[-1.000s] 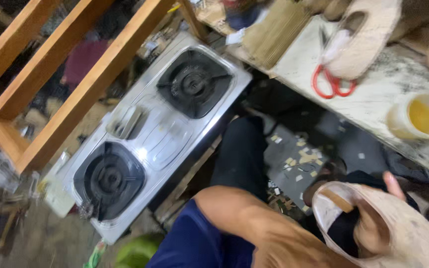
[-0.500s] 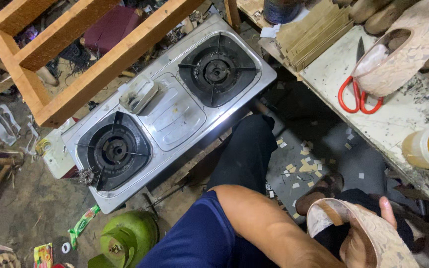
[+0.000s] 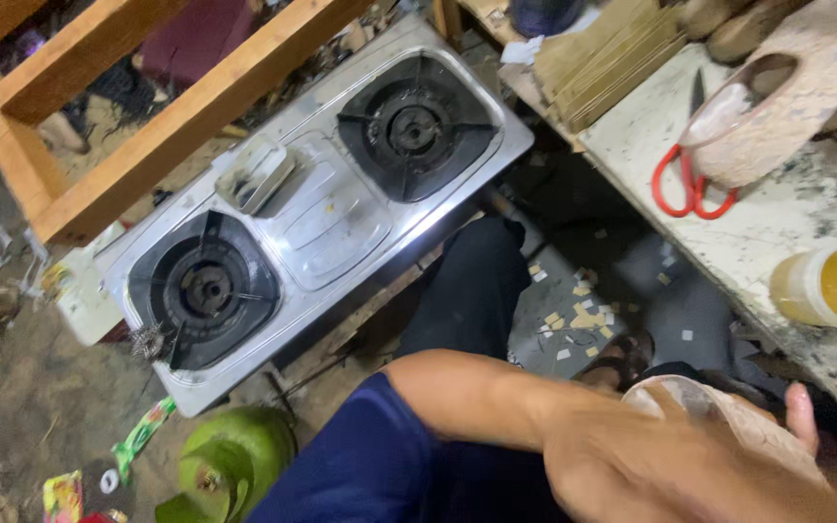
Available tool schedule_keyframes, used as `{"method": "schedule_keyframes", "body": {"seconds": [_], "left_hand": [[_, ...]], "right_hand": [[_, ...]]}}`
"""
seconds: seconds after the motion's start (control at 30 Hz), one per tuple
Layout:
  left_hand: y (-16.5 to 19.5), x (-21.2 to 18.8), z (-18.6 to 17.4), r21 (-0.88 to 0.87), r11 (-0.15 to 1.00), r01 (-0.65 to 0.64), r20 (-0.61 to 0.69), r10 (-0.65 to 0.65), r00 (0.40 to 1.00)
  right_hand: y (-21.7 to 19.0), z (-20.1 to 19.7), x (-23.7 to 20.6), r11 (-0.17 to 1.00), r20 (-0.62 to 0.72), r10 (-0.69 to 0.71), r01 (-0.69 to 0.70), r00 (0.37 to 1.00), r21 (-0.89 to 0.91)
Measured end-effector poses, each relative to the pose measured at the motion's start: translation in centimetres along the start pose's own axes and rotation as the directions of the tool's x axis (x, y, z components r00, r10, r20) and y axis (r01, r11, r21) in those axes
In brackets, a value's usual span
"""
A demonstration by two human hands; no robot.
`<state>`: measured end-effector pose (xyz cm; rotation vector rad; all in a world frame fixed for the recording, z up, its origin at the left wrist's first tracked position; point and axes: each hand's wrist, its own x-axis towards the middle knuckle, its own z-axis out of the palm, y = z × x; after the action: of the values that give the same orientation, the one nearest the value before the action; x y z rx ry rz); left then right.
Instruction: The person sits at a workbench in a shoe workshop holding a fabric shoe upper, dips its edge into a cup of yellow glue, and runs a small stick along the glued edge while folding and pressing the edge over. They repeat the glue-and-fold cycle around the upper's opening, turning the piece as they work.
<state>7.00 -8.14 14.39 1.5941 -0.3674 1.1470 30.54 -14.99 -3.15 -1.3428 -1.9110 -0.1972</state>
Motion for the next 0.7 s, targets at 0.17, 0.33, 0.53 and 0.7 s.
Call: {"method": "schedule_keyframes", "body": {"seconds": [0.17, 0.33, 0.53, 0.7], "left_hand": [[-4.0, -6.4, -4.8, 0.231, 0.79, 0.568, -0.43, -0.441, 0.788], [-8.1, -13.4, -3.7, -0.308, 0.537, 0.785, -0.166, -0.843, 0.511], [-7.6, -17.0, -5.4, -0.389, 0.492, 0.779, -0.246, -0.87, 0.427], [-6.1, -15.7, -6.6, -0.345, 0.378, 0.859, -0.375, -0.894, 0.243]], "right_hand": [[-0.8, -0.5, 1.1, 0.999, -0.025, 0.035, -0.035, 0.999, 0.0], [-4.7, -0.3, 4.4, 0.827, 0.138, 0.425, -0.445, 0.895, 0.344], [-4.9, 0.4, 10.2, 0.534, 0.424, 0.602, -0.736, 0.677, 0.416], [1.7, -1.0, 14.7, 0.915, 0.102, 0.403, -0.401, 0.909, -0.041]]}}
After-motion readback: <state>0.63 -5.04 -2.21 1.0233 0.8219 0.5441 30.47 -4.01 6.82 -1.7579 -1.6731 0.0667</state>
